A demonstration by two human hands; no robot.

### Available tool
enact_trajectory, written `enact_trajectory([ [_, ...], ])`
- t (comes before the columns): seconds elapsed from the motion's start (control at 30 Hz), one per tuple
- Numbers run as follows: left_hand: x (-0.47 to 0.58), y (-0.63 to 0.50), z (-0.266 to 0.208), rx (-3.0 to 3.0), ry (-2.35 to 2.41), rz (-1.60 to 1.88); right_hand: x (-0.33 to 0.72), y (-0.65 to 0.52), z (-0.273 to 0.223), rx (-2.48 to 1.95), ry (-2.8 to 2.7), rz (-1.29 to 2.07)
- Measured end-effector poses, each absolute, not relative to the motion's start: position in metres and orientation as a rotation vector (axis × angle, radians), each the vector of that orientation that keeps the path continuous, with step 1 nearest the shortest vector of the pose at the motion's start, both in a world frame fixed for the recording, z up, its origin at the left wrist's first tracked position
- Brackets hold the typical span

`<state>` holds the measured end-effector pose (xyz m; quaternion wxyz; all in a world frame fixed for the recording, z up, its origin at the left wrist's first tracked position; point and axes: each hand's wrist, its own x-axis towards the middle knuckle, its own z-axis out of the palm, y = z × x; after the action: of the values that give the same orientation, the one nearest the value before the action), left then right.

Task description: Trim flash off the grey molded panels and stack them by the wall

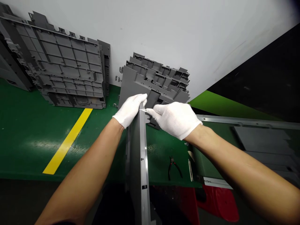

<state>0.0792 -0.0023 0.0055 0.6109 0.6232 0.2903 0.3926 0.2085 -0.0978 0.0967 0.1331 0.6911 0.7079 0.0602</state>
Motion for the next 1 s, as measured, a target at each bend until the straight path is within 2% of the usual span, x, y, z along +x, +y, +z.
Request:
enact_trajectory([
  [1.0,0.087,-0.002,0.001,1.386,0.646,0.921,0.227,-0.097,0.093,1.909,2.194,0.21],
])
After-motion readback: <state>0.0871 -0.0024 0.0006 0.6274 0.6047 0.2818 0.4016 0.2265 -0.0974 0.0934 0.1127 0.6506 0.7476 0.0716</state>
